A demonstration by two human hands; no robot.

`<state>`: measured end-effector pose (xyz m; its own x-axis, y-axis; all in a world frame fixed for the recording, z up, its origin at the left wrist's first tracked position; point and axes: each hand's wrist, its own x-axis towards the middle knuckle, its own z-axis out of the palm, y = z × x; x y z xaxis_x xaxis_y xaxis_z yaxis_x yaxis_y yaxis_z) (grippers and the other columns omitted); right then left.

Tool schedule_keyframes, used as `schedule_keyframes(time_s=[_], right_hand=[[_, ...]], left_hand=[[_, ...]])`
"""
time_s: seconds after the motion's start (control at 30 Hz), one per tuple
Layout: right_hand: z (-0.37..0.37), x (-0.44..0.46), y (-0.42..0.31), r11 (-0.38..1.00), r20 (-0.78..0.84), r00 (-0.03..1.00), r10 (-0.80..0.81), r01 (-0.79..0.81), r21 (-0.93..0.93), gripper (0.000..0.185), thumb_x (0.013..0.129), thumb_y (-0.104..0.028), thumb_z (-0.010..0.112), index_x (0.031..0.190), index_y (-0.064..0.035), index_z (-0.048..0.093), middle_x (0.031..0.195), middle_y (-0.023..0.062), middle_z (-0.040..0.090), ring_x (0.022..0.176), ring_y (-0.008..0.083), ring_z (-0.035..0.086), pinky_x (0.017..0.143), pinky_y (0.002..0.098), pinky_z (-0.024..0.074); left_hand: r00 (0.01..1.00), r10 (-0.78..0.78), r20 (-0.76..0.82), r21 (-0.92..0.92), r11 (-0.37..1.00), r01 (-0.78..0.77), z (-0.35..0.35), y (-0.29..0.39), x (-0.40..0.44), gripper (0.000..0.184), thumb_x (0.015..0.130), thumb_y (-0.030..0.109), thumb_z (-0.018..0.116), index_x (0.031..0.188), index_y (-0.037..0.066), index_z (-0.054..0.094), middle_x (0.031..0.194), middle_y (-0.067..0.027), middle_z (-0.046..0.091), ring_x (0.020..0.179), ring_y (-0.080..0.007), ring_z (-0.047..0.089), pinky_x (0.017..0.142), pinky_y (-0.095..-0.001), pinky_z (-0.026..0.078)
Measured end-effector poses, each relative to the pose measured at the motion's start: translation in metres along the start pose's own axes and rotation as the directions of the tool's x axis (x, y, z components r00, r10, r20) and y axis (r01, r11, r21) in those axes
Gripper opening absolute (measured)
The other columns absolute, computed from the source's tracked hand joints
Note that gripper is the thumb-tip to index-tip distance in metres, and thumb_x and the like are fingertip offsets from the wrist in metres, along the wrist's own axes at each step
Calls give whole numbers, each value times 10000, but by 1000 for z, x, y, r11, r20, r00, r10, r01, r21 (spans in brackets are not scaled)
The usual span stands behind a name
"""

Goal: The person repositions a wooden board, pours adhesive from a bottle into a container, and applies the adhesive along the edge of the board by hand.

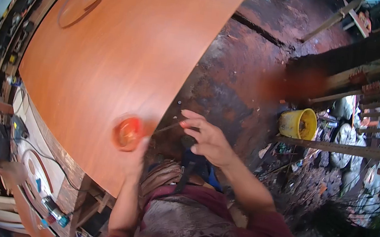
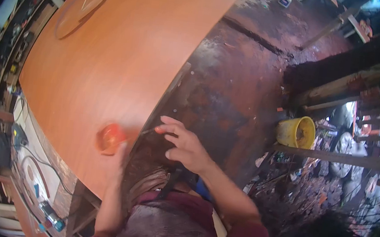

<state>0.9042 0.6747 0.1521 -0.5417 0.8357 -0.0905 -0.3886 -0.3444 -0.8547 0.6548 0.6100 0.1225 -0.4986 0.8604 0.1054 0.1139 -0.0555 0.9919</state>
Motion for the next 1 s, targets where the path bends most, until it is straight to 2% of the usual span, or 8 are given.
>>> schedule_keyframes(time_s=[0.03,0.1,0.23,0.4,0.53,0.73,0.9,1.0], right_hand=[[-8,9,20,992,-40,999,-32,37,120,692,730,4,642,1415,-76,579,1632,116,370,1474,271,359,1198,479,311],[-17,32,65,923,-120,990,-74,114,369,790,725,-12,632,1504,-82,514,1618,84,397,1449,236,377,1189,459,316],[-21,76,117,832,-274,951,-147,268,486,849,715,-63,620,1550,-76,465,1585,48,433,1366,238,385,1179,433,313],[-29,115,146,783,-310,926,-213,352,513,896,679,-87,618,1564,-97,476,1611,41,415,1390,222,367,1128,385,333],[-42,132,140,838,-350,871,-345,454,303,939,699,-87,618,1616,-128,422,1652,55,381,1486,208,350,1174,413,318],[-5,87,149,818,-351,765,-540,379,-432,839,704,-30,588,1536,-125,537,1505,223,430,1400,411,412,1153,488,380],[-11,78,120,754,-426,708,-563,230,-615,809,721,-12,574,1526,-37,501,1483,207,435,1228,365,454,1083,473,414],[-30,105,103,651,-350,708,-613,202,-732,842,730,20,595,1553,-37,429,1457,255,410,1158,440,451,1023,519,430]], left_hand=[[994,-97,-49,-16,995,96,-14,10,-2,847,855,149,847,1552,52,377,1449,-119,566,1385,-276,534,1117,-372,483],[999,4,-40,-12,1000,-4,-32,32,2,813,858,158,835,1535,38,401,1477,-129,537,1376,-279,532,1131,-409,467],[989,141,34,241,960,-145,-62,72,6,856,832,343,861,1505,33,432,1448,-124,533,1344,-269,515,1150,-457,431],[986,167,-23,247,956,-156,-85,91,10,922,802,432,872,1500,9,444,1443,-124,522,1362,-275,493,1185,-454,374],[978,208,19,300,932,-204,-90,94,12,916,849,473,828,1509,-13,419,1450,-129,525,1357,-274,502,1180,-453,376],[966,257,16,322,914,-248,-79,100,14,889,885,471,802,1512,-19,406,1461,-141,525,1370,-283,499,1175,-452,386],[977,208,49,334,918,-212,-73,96,14,906,869,480,814,1508,-16,406,1462,-136,510,1364,-277,495,1177,-453,379],[979,198,43,339,919,-201,-61,95,12,916,856,491,820,1501,-15,411,1453,-131,502,1357,-273,491,1179,-451,372]])
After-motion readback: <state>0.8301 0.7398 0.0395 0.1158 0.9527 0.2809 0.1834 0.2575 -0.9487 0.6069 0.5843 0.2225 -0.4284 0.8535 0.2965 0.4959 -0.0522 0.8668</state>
